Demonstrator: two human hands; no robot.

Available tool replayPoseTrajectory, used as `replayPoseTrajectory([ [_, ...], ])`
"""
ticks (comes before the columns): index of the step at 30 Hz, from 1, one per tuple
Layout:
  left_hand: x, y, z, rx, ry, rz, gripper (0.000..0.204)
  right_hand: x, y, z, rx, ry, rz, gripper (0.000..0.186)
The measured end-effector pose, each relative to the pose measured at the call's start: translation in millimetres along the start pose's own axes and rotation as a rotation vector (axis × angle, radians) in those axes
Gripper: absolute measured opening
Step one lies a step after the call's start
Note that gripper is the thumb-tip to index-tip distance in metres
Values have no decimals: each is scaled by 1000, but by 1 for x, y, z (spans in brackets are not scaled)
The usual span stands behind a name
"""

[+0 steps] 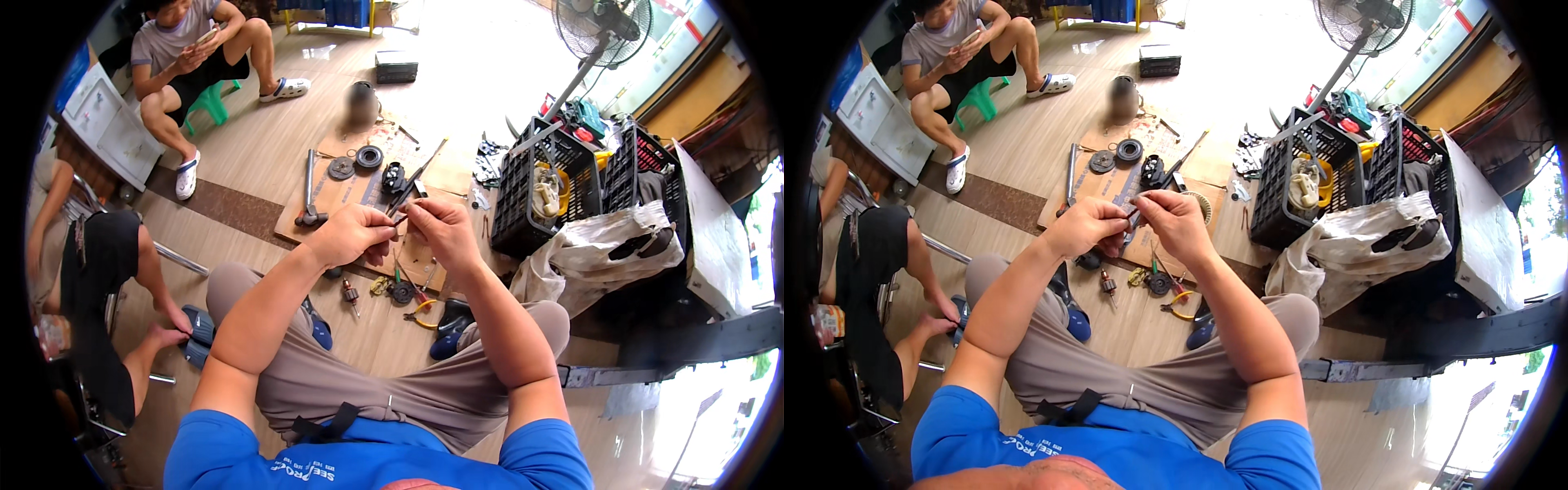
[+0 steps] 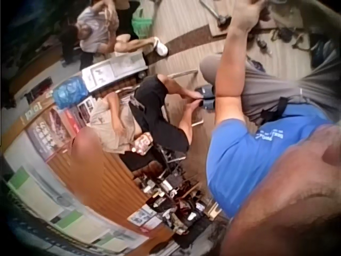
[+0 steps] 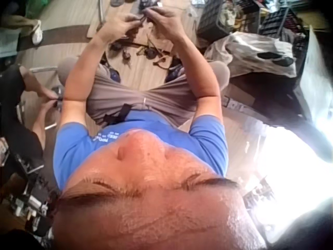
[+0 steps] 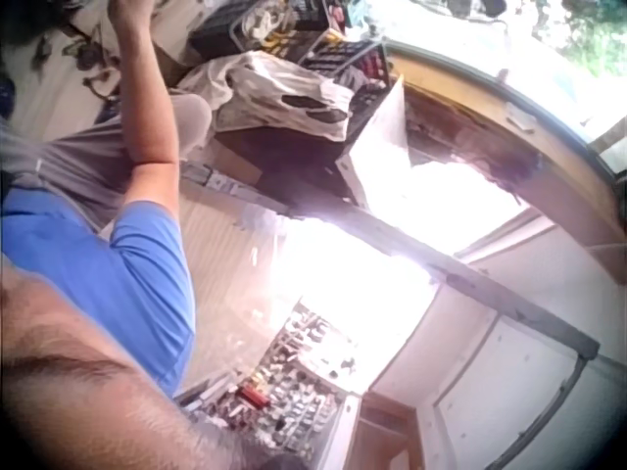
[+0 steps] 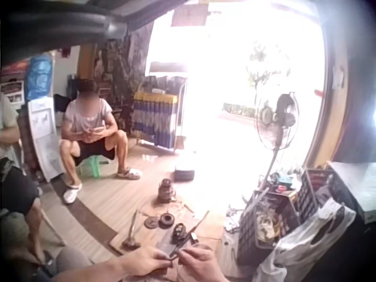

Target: The person assembles a small motor by hand, inserting a rotor into a housing and then threading wires through small openings.

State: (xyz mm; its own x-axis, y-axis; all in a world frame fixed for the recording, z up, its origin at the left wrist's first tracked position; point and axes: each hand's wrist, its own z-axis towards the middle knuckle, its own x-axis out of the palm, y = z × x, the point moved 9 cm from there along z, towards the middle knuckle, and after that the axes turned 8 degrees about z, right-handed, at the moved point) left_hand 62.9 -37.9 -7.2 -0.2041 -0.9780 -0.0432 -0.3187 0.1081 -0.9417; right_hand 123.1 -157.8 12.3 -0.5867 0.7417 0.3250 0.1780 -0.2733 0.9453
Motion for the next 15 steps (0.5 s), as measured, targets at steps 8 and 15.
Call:
replayPoseTrajectory([
  [8,-9,0,16,161,-116,210,16,-15,0,9,-177,-147,-274,23],
  [15,-21,26,28,98,-157,64,14,-9,-16,24,-176,-78,-38,23],
])
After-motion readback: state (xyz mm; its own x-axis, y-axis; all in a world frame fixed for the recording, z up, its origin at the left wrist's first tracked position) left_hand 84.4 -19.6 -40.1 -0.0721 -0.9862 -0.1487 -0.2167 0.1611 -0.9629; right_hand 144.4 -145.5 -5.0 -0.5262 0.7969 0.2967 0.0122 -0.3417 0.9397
